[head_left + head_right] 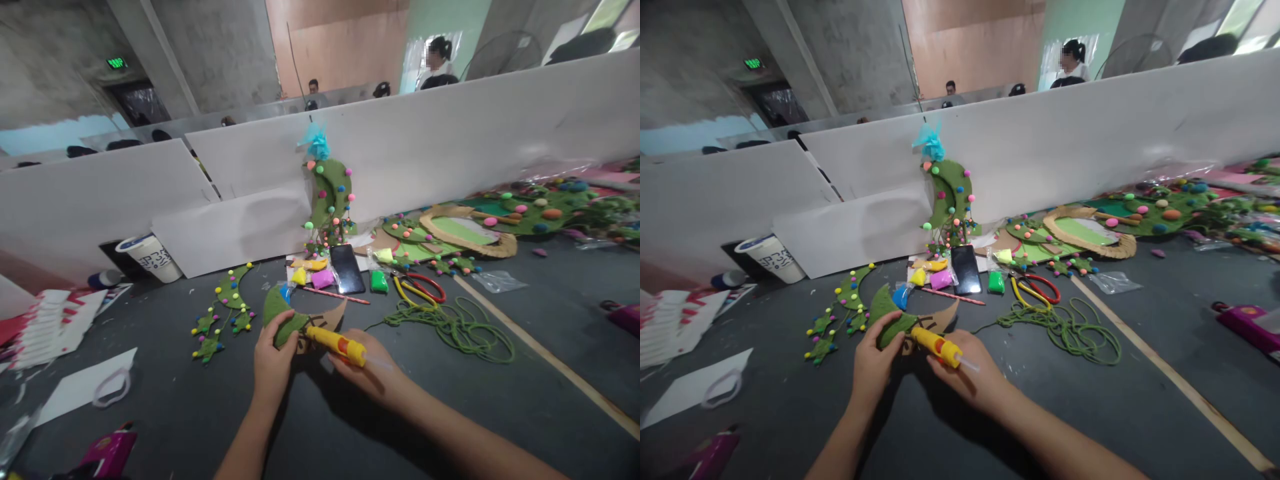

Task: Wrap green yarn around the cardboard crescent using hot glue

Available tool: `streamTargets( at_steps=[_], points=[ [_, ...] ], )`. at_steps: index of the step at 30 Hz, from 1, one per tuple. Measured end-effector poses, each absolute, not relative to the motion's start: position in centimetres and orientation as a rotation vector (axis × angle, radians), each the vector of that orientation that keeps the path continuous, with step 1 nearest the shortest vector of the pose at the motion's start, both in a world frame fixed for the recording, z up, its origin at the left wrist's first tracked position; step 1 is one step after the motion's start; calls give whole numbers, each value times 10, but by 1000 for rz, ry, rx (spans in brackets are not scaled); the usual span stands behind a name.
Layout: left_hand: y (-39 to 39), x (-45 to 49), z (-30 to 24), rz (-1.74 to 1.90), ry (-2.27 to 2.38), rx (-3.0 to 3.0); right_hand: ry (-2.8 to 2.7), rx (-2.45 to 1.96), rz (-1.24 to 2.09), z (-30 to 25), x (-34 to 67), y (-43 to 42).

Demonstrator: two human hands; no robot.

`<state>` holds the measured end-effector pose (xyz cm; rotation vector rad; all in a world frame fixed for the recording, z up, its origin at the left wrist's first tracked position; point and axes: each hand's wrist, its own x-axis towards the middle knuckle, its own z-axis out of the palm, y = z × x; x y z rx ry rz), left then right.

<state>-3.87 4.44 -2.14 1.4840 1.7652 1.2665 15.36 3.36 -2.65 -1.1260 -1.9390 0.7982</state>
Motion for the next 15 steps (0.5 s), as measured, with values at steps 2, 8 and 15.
streamTargets(
  at_steps=[2,8,15],
  points=[
    [44,-39,-23,1275,1761,1488,-1943,-1112,797,-24,154,33],
    [45,-40,-23,1269,1761,1497,-1915,-1103,798,-22,153,31],
    [45,-38,-19,1287,1778,1456,-1863,-1121,875,-24,156,31]
  ],
)
